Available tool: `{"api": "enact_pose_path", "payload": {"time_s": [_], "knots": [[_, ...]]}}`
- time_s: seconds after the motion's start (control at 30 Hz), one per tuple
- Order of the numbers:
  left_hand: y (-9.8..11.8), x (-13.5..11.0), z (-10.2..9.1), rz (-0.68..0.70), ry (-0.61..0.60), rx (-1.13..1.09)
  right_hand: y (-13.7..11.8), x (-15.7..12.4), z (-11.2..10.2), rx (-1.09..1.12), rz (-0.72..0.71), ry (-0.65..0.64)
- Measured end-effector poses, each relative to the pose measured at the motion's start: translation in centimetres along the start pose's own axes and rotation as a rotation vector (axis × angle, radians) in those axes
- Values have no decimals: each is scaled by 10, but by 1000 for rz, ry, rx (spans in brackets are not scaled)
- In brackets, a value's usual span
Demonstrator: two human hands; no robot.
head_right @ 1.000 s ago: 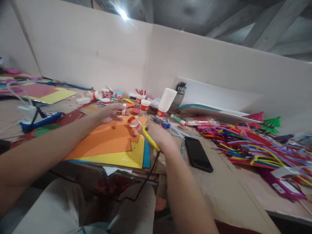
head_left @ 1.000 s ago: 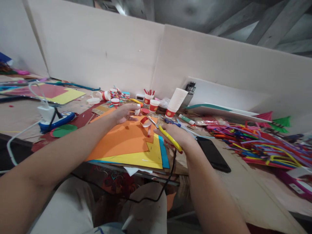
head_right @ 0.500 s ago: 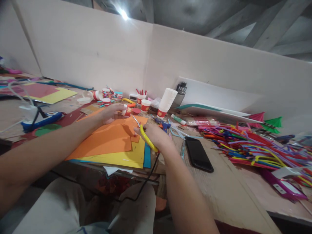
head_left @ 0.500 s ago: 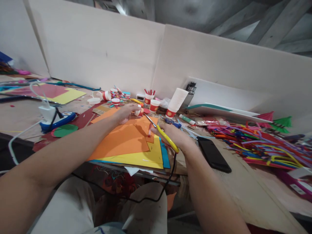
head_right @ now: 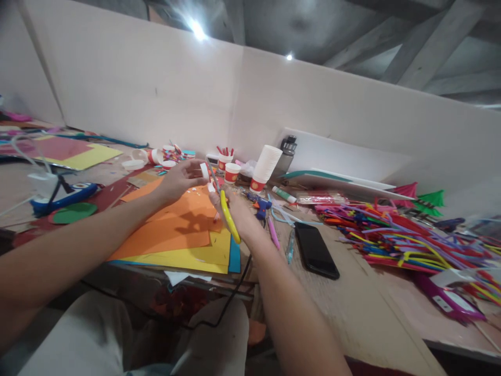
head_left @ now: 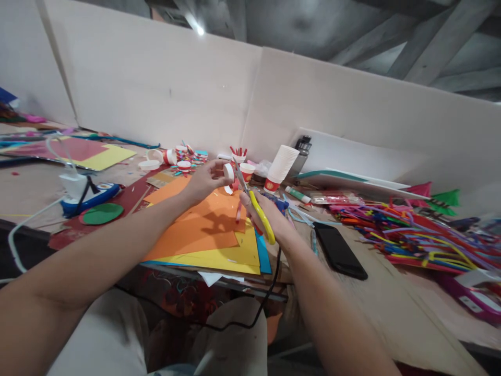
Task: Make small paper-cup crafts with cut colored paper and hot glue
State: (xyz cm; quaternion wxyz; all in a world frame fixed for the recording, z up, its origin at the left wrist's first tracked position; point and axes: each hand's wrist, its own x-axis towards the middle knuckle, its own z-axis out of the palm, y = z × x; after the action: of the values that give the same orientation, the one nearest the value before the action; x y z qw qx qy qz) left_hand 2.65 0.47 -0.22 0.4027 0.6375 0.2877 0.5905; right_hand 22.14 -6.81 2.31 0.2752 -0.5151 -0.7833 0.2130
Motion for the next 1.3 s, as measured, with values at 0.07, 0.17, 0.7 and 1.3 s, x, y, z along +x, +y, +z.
{"api": "enact_pose_path", "payload": {"time_s": [0.07,0.17,0.7,1.3], "knots": [[0,1,0,28,18,22,0,0,4,14,-34,-6],[-1,2,-1,32,32,31,0,1,7,5,-34,-2],[1,-1,2,18,70,71,-3,1,9,-27,-12,45],[-7,3,7,150,96,-366,11,6,21,-47,-61,209]]}}
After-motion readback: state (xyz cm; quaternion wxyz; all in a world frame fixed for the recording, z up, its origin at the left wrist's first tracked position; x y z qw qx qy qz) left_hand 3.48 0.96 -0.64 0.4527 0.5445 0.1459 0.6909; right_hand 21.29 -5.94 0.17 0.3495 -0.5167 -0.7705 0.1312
